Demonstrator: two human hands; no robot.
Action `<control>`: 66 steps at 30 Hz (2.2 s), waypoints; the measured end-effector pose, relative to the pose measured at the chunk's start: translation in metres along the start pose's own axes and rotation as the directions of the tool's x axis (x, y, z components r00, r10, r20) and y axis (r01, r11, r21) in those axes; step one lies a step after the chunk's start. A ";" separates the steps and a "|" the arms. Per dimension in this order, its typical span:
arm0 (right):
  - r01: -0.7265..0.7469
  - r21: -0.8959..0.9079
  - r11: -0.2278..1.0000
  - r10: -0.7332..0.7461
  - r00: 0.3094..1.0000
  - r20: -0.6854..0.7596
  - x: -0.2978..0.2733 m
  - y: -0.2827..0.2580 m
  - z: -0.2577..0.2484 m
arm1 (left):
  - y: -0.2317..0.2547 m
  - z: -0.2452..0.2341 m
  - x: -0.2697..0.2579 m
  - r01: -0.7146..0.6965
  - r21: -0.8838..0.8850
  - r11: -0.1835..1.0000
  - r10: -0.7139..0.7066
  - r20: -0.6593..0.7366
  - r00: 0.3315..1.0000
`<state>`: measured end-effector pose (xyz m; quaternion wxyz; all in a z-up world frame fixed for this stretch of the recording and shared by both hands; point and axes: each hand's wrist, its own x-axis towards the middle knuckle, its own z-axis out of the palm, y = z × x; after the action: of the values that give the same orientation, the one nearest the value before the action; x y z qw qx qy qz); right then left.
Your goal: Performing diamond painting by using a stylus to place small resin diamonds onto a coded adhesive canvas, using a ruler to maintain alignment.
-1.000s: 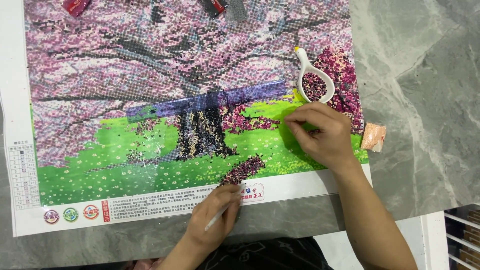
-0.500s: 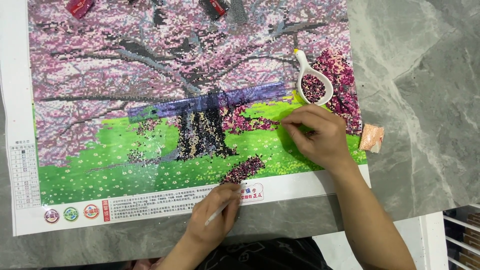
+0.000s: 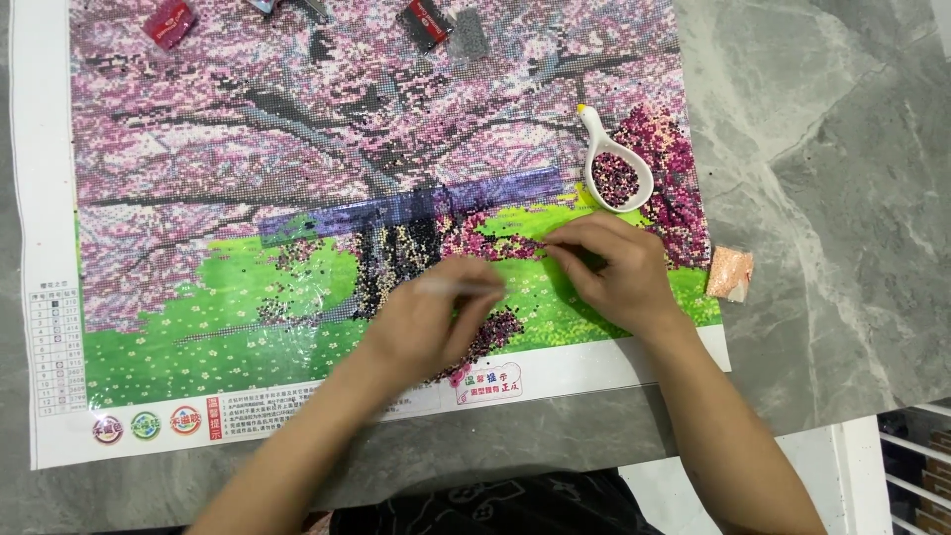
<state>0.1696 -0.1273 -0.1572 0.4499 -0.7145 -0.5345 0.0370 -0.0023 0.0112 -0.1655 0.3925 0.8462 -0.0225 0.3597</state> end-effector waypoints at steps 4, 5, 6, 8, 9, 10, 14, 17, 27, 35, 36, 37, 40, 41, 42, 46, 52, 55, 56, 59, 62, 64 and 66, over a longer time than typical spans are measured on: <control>0.003 0.007 1.000 -0.003 1.000 -0.016 -0.002 0.011 0.001 | -0.026 0.010 0.025 -0.059 -0.236 0.970 0.092 0.131 0.987; -0.015 0.015 1.000 0.015 0.999 -0.028 -0.002 0.012 0.001 | -0.028 0.012 0.028 -0.015 -0.313 0.950 0.078 0.189 0.979; -0.032 0.023 0.999 0.033 0.999 -0.040 -0.002 0.015 0.002 | -0.031 0.014 0.031 0.033 -0.385 0.922 0.069 0.247 0.967; -0.053 0.015 0.998 0.053 0.998 -0.038 -0.001 0.017 0.000 | -0.032 0.013 0.033 0.042 -0.392 0.919 0.078 0.283 0.956; -0.072 0.013 0.997 0.073 0.997 -0.032 -0.002 0.018 0.001 | -0.033 0.012 0.033 0.055 -0.395 0.917 0.080 0.318 0.945; -0.078 0.012 0.997 0.079 0.996 -0.034 -0.001 0.019 0.000 | -0.035 0.013 0.031 0.058 -0.399 0.915 0.081 0.322 0.943; -0.073 0.024 0.997 0.073 0.997 -0.017 0.001 0.019 0.002 | -0.037 0.010 0.026 0.128 -0.339 0.932 0.029 0.421 0.907; -0.078 0.013 0.997 0.078 0.997 -0.010 0.002 0.020 0.003 | -0.034 0.010 0.028 0.136 -0.319 0.938 0.021 0.442 0.897; -0.062 0.020 0.998 0.063 0.998 -0.021 0.003 0.019 0.002 | -0.033 0.011 0.026 0.144 -0.287 0.947 0.001 0.452 0.892; -0.077 0.002 0.997 0.077 0.997 -0.008 0.000 0.021 0.002 | -0.032 0.009 0.026 0.155 -0.274 0.949 -0.014 0.455 0.890; -0.079 -0.002 0.997 0.079 0.997 -0.005 0.000 0.021 0.002 | -0.032 0.010 0.026 0.150 -0.274 0.950 -0.011 0.449 0.893; -0.077 -0.002 0.997 0.077 0.997 -0.006 0.000 0.020 0.002 | -0.032 0.010 0.026 0.149 -0.273 0.950 -0.011 0.448 0.894; -0.077 0.004 0.997 0.077 0.997 -0.011 0.001 0.018 0.003 | -0.032 0.010 0.027 0.153 -0.285 0.946 -0.009 0.450 0.893; -0.077 0.006 0.997 0.077 0.997 -0.008 0.001 0.018 0.002 | -0.032 0.011 0.027 0.163 -0.298 0.940 -0.011 0.453 0.891; -0.078 0.008 0.997 0.078 0.997 -0.005 0.002 0.017 0.002 | -0.033 0.011 0.027 0.173 -0.311 0.934 -0.013 0.457 0.890; -0.084 0.009 0.996 0.084 0.996 -0.006 0.001 0.019 0.002 | -0.035 0.012 0.027 0.191 -0.380 0.905 -0.020 0.412 0.911; -0.074 0.034 0.997 0.075 0.997 -0.015 0.003 0.016 0.000 | -0.007 -0.001 0.039 0.348 -0.701 0.623 -0.160 0.321 0.933; -0.084 0.056 0.995 0.085 0.996 -0.015 0.002 0.017 0.000 | 0.018 -0.017 0.044 0.370 -0.777 0.508 -0.198 0.313 0.929; -0.023 0.005 1.000 0.023 1.000 0.007 0.002 0.018 0.000 | 0.029 -0.025 0.047 0.403 -0.817 0.412 -0.204 0.349 0.915; 0.043 -0.051 0.998 -0.041 0.998 0.039 0.001 0.018 -0.001 | 0.053 -0.043 0.049 0.447 -0.852 0.272 -0.254 0.384 0.888; 0.047 -0.074 0.996 -0.044 0.998 0.040 0.002 0.016 -0.002 | 0.068 -0.057 0.047 0.471 -0.854 0.222 -0.330 0.389 0.860; 0.049 -0.080 0.996 -0.046 0.998 0.039 0.002 0.016 -0.001 | 0.073 -0.066 0.044 0.484 -0.848 0.214 -0.369 0.389 0.844; 0.059 -0.108 0.992 -0.056 0.998 0.034 0.002 0.016 0.000 | 0.075 -0.074 0.039 0.445 -0.852 0.276 -0.394 0.322 0.861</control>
<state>0.1820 -0.1263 -0.1669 0.4028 -0.7217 -0.5629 0.0057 -0.0415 0.0191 -0.0608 0.8653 0.4777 0.0005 0.1520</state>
